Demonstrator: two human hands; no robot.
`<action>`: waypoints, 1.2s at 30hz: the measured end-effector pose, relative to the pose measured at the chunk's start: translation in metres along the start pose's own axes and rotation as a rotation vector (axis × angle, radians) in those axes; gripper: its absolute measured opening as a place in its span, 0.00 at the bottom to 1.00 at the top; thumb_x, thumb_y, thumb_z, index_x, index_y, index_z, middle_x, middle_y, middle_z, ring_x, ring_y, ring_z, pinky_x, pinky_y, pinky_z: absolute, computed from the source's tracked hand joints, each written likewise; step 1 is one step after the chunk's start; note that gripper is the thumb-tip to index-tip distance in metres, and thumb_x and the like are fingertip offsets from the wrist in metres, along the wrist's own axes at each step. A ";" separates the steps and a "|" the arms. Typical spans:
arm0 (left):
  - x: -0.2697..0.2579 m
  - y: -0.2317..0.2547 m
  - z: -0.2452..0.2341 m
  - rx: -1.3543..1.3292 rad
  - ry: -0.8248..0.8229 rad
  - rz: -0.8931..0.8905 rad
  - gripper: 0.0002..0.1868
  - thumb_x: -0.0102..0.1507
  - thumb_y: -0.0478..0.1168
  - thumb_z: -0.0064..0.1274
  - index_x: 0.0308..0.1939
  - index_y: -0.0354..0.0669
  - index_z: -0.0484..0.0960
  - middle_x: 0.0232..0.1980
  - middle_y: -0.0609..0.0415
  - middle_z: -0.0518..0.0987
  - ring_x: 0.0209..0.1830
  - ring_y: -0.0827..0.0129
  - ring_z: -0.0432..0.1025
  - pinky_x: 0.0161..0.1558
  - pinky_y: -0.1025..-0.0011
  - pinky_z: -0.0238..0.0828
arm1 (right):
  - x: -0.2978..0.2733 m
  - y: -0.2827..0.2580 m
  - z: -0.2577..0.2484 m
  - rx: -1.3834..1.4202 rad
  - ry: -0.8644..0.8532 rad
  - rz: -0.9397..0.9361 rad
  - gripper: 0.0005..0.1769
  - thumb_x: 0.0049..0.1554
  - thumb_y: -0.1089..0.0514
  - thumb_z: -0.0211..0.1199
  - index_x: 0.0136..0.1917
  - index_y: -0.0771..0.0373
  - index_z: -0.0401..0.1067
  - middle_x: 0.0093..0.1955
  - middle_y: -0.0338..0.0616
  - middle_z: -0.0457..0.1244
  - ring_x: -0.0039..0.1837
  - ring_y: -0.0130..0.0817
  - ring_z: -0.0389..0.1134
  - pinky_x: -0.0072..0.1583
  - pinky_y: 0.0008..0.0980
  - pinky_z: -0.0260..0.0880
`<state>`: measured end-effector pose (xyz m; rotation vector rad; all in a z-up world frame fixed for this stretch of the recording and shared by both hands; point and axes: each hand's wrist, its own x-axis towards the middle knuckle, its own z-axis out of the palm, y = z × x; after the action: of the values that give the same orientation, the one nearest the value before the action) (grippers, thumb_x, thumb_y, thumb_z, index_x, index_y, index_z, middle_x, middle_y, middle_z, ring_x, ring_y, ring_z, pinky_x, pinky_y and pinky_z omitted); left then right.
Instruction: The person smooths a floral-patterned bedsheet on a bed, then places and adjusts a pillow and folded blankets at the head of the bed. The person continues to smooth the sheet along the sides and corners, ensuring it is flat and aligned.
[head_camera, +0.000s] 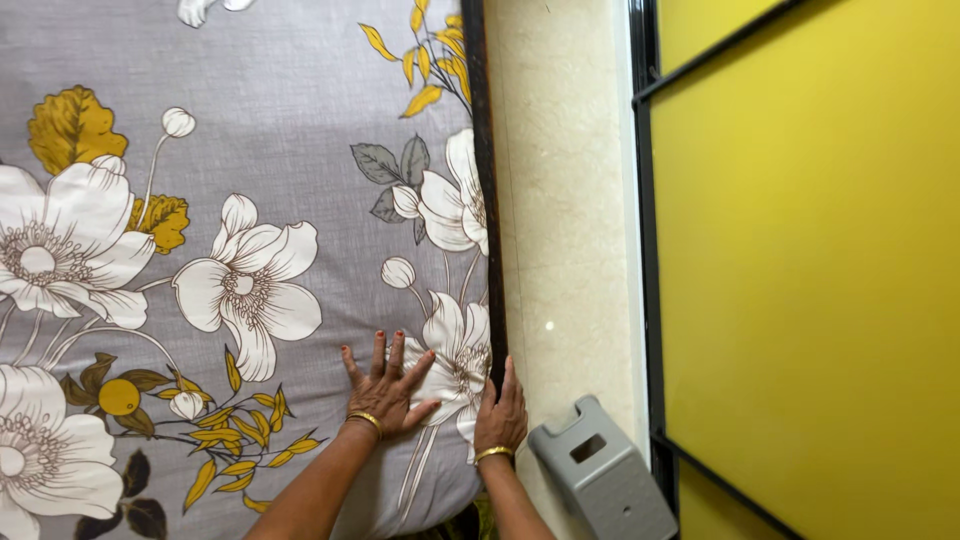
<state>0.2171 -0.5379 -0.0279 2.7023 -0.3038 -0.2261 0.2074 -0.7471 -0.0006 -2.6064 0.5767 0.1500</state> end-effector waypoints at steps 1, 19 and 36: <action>-0.002 0.002 -0.002 -0.005 -0.003 -0.004 0.47 0.55 0.81 0.35 0.75 0.75 0.52 0.82 0.45 0.32 0.81 0.44 0.22 0.62 0.18 0.11 | -0.001 0.000 -0.003 -0.010 -0.030 0.043 0.35 0.61 0.44 0.57 0.79 0.45 0.53 0.68 0.47 0.64 0.66 0.49 0.66 0.61 0.46 0.67; 0.123 0.118 0.016 0.083 0.139 -0.816 0.46 0.60 0.72 0.44 0.80 0.78 0.47 0.84 0.41 0.32 0.83 0.36 0.23 0.62 0.13 0.18 | 0.009 0.054 0.032 0.050 -0.137 -0.028 0.34 0.61 0.40 0.53 0.73 0.62 0.58 0.68 0.60 0.62 0.67 0.59 0.64 0.63 0.49 0.66; 0.121 0.113 0.036 0.072 0.232 -0.757 0.37 0.63 0.68 0.46 0.75 0.88 0.52 0.84 0.46 0.35 0.83 0.41 0.24 0.67 0.17 0.20 | 0.320 -0.126 -0.031 -0.433 -0.269 -1.663 0.32 0.48 0.64 0.61 0.66 0.50 0.67 0.72 0.48 0.58 0.74 0.50 0.59 0.75 0.47 0.55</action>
<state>0.3062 -0.6817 -0.0277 2.7492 0.8018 -0.1065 0.5511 -0.7794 0.0153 -2.4687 -1.8299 0.0548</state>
